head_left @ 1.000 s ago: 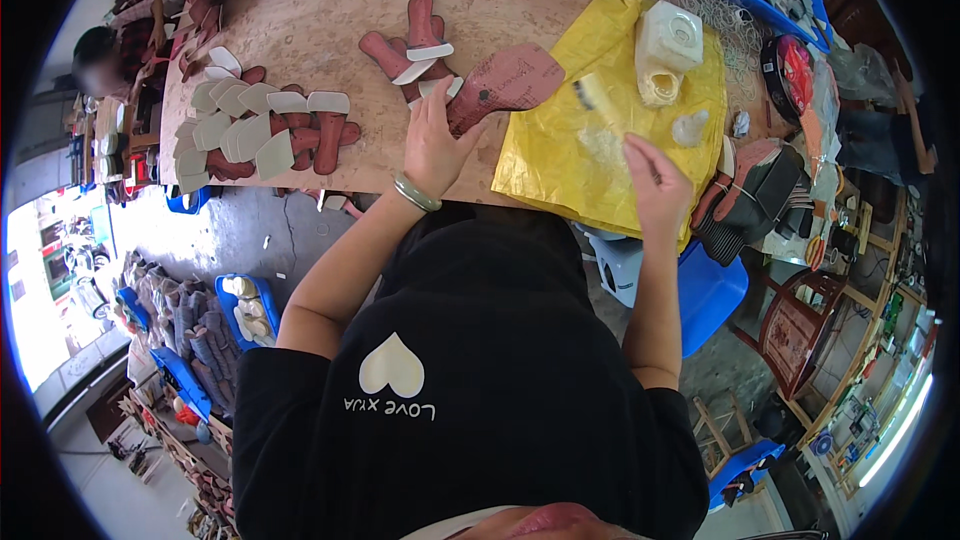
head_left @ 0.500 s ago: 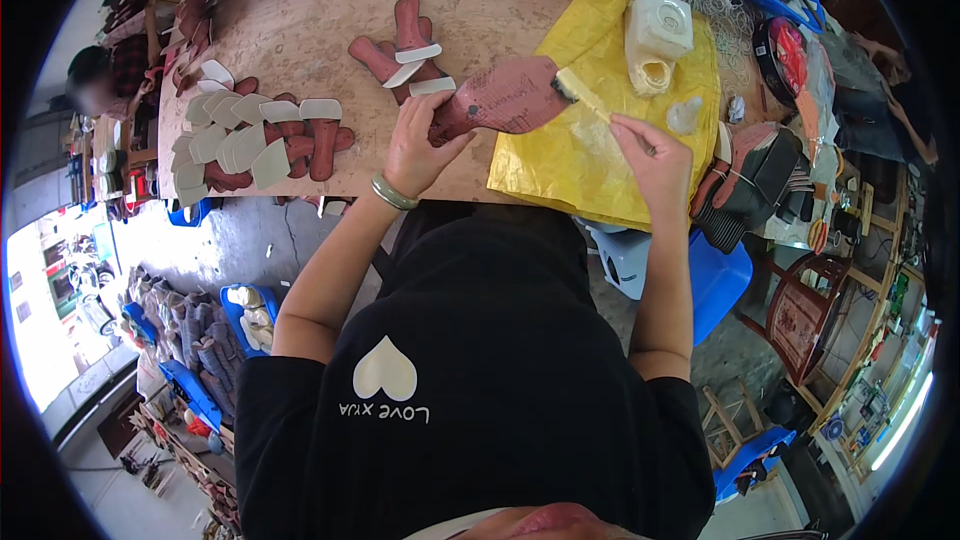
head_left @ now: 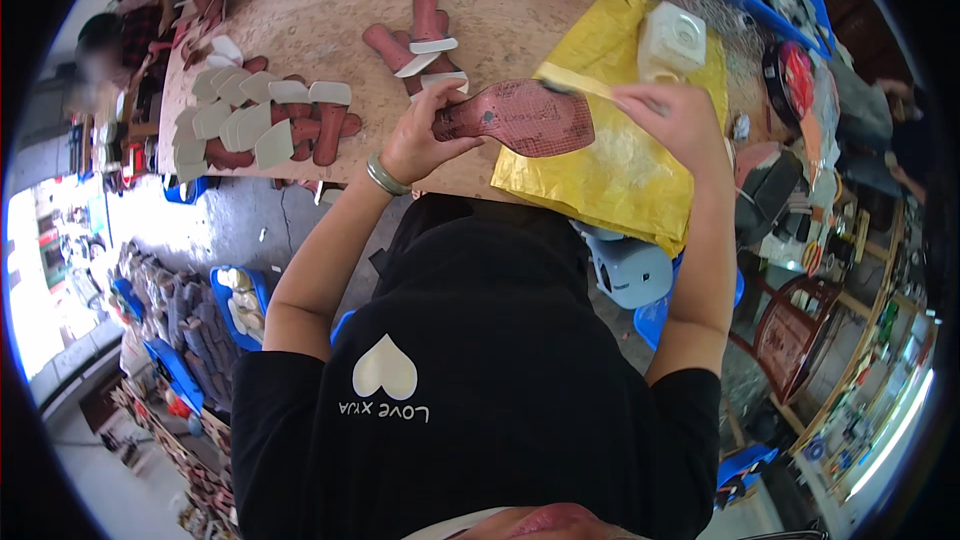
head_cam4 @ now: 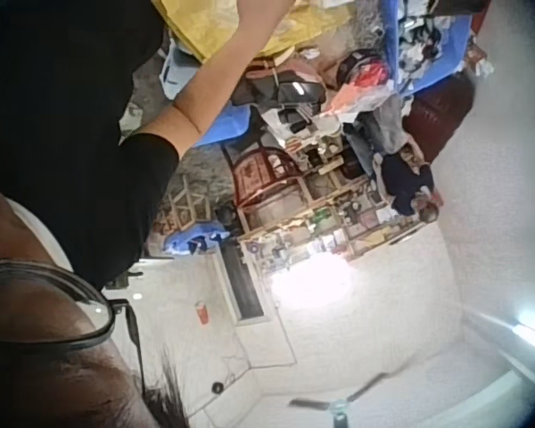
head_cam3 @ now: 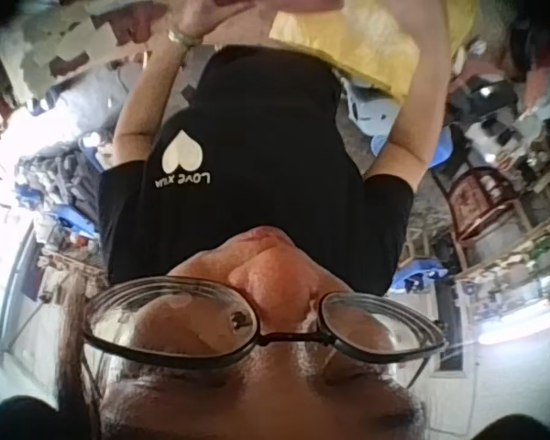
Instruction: Applying adhesive to shoe outsole components using a brush.
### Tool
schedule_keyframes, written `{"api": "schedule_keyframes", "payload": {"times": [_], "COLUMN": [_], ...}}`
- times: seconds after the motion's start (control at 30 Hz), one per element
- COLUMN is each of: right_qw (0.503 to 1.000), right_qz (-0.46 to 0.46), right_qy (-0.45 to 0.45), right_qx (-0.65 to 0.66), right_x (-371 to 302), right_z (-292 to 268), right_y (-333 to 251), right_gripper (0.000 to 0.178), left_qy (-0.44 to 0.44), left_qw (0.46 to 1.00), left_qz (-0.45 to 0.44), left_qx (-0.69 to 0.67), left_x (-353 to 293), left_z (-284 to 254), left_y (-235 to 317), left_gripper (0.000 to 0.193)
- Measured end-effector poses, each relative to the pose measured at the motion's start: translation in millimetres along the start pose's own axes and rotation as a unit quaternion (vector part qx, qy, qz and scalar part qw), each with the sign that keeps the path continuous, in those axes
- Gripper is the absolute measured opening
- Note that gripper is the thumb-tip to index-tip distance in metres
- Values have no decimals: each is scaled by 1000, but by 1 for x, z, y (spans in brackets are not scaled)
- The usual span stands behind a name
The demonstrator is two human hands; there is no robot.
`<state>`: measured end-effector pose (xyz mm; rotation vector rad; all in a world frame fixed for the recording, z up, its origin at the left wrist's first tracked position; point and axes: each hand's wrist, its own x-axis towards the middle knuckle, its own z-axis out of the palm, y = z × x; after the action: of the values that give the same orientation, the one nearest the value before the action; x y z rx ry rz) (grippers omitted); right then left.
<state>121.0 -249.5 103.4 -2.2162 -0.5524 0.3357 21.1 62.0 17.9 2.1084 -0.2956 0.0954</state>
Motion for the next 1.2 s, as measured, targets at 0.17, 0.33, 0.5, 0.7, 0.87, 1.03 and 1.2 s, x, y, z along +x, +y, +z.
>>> {"api": "schedule_keyframes", "payload": {"times": [0.17, 0.33, 0.5, 0.7, 0.87, 1.03, 1.2], "right_qw": [991, 984, 965, 968, 966, 947, 940], "right_qz": [103, 105, 130, 129, 148, 202, 224], "right_qy": [59, -34, 44, 33, 55, 138, 219], "right_qx": [68, 138, 223, 213, 203, 210, 131], "right_x": [-45, -74, -53, -43, -45, -59, -61], "right_z": [32, 82, 90, 93, 91, 85, 92], "right_y": [26, 17, 21, 18, 26, 43, 75], "right_gripper": [20, 18, 18, 20, 22, 21, 22], "left_qy": [115, 282, 422, 579, 533, 412, 144], "left_qw": [990, 944, 822, 628, 634, 795, 956], "left_qz": [-69, -169, -344, -366, -514, -433, -33], "left_qx": [45, -31, -169, -369, -224, 104, 255], "left_x": [-30, -54, -98, -128, -130, -97, 56], "left_z": [0, 18, 10, -25, -43, -19, -54], "left_y": [-14, -19, -106, -222, -243, -184, -153], "left_gripper": [64, 41, 32, 25, 23, 22, 31]}}
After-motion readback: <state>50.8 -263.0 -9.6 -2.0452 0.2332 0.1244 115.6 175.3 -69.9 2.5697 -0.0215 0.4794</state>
